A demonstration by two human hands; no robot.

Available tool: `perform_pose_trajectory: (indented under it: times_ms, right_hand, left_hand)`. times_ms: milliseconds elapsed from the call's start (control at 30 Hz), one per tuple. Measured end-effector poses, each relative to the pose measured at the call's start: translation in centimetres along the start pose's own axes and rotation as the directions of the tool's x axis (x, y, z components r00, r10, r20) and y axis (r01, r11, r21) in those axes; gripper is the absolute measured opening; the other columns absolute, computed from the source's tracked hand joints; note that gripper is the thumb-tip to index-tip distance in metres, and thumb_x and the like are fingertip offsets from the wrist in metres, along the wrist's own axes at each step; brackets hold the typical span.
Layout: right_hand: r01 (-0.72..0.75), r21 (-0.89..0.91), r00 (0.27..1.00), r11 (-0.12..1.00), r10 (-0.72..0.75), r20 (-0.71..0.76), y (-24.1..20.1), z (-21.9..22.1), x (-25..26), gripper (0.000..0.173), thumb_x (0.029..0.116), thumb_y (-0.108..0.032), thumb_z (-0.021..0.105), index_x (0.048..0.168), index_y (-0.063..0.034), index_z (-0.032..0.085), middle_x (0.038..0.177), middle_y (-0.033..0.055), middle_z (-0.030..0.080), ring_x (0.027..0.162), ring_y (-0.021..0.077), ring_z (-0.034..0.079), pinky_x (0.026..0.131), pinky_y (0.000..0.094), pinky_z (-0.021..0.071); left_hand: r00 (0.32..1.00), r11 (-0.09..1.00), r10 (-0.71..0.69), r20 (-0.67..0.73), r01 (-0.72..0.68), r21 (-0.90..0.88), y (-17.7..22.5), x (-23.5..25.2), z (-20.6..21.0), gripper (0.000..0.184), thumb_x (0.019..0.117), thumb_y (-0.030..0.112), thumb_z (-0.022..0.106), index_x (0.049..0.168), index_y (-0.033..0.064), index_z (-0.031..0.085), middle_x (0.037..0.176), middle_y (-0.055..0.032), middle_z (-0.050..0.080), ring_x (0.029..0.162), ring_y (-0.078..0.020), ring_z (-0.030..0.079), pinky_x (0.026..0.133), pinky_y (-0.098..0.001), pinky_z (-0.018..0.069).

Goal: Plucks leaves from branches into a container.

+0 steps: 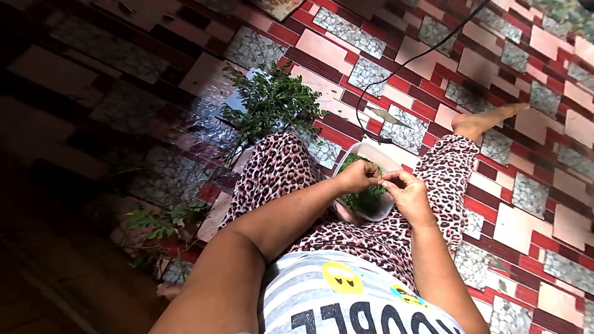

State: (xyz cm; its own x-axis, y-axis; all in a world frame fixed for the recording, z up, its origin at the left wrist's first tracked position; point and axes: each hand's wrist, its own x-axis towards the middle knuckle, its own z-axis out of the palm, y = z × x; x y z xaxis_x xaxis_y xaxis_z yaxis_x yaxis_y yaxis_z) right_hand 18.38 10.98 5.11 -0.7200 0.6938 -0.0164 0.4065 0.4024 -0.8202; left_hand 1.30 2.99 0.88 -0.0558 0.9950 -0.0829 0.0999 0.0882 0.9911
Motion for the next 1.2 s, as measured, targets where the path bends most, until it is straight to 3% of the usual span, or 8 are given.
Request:
perform_pose_trajectory:
  times_ms: [100,233,400,600,733,900,1067,1200]
  right_hand:
    - [-0.03,0.058,1.0,0.998,0.029,0.012,0.2,-0.1,0.0,0.013,0.0896,0.004,0.071,0.101,-0.0004,0.069,0.095,0.0064,0.07,0.083,0.0087,0.067,0.078,0.0266,0.0576]
    - [-0.105,0.197,0.993,0.975,0.094,0.065,1.1,0.1,0.2,0.015,0.0879,0.009,0.069,0.099,-0.0012,0.068,0.093,0.0043,0.07,0.082,0.0082,0.067,0.077,0.0267,0.0579]
    - [-0.219,0.428,0.974,0.877,0.222,0.045,1.6,0.7,0.6,0.016,0.0908,0.009,0.065,0.102,-0.0023,0.067,0.092,0.0039,0.07,0.078,0.0096,0.065,0.074,0.0278,0.0575]
    - [-0.109,0.506,0.975,0.856,0.19,-0.112,0.9,0.7,0.9,0.017,0.0922,0.007,0.064,0.104,-0.0044,0.066,0.093,0.0013,0.068,0.078,0.009,0.065,0.075,0.027,0.0582]
    - [-0.131,0.455,0.957,0.881,0.233,-0.175,1.2,0.3,1.0,0.014,0.096,0.004,0.061,0.106,-0.0028,0.067,0.095,0.0026,0.069,0.079,0.0097,0.067,0.074,0.027,0.0587]
    - [-0.217,0.406,0.96,0.888,0.269,-0.074,1.1,0.0,0.7,0.024,0.1067,-0.016,0.051,0.108,-0.0029,0.071,0.111,0.0044,0.071,0.097,0.012,0.067,0.084,0.0299,0.0551]
    - [-0.177,0.333,0.979,0.926,0.199,-0.034,0.5,0.3,0.6,0.008,0.095,-0.005,0.068,0.101,-0.0029,0.073,0.102,0.0036,0.071,0.088,0.0089,0.065,0.081,0.0285,0.0559]
    - [-0.048,0.226,0.992,0.973,0.074,-0.106,0.8,1.0,0.5,0.005,0.0933,0.001,0.065,0.09,-0.0019,0.066,0.109,0.0058,0.068,0.097,0.0086,0.064,0.085,0.028,0.0554]
  left_hand:
    - [0.998,0.999,0.025,0.058,-0.027,0.031,0.1,0.1,-0.5,0.014,0.0976,0.009,0.068,0.096,-0.0044,0.069,0.08,-0.0083,0.064,0.071,-0.0119,0.056,0.07,-0.0317,0.0493]
    - [0.995,0.996,0.021,0.102,-0.029,0.083,0.7,-0.3,-0.5,0.014,0.0986,0.006,0.066,0.093,-0.006,0.066,0.077,-0.012,0.06,0.068,-0.0174,0.056,0.067,-0.0357,0.0488]
    - [0.992,0.998,0.062,0.109,-0.063,0.006,0.0,0.2,-1.0,0.014,0.1005,0.007,0.061,0.094,-0.0047,0.064,0.077,-0.0072,0.057,0.069,-0.0121,0.053,0.067,-0.0306,0.0464]
    - [0.998,0.998,0.042,0.055,-0.04,-0.043,0.2,0.1,-1.1,0.01,0.0997,0.004,0.061,0.098,-0.0055,0.064,0.087,-0.0102,0.06,0.076,-0.0132,0.057,0.072,-0.0307,0.0498]
    - [0.999,0.989,0.049,0.013,-0.046,-0.139,-0.1,0.0,-1.7,0.01,0.0999,0.007,0.061,0.097,-0.0028,0.063,0.08,-0.0041,0.057,0.071,-0.0077,0.053,0.067,-0.0258,0.046]
    - [0.998,0.992,0.052,0.028,-0.049,-0.118,0.0,0.0,-1.8,0.012,0.0997,0.007,0.061,0.094,-0.0028,0.064,0.079,-0.0036,0.057,0.071,-0.0073,0.052,0.067,-0.0258,0.0453]
    - [0.998,0.995,0.059,0.036,-0.056,-0.088,0.0,0.0,-1.6,0.011,0.0991,0.006,0.062,0.093,-0.0028,0.064,0.079,-0.004,0.057,0.07,-0.0076,0.052,0.067,-0.0261,0.0456]
    - [0.999,0.996,0.027,0.035,-0.024,-0.082,0.2,0.0,-1.4,0.012,0.1,0.007,0.061,0.096,-0.0038,0.064,0.082,-0.0063,0.058,0.073,-0.01,0.053,0.069,-0.0286,0.0466]
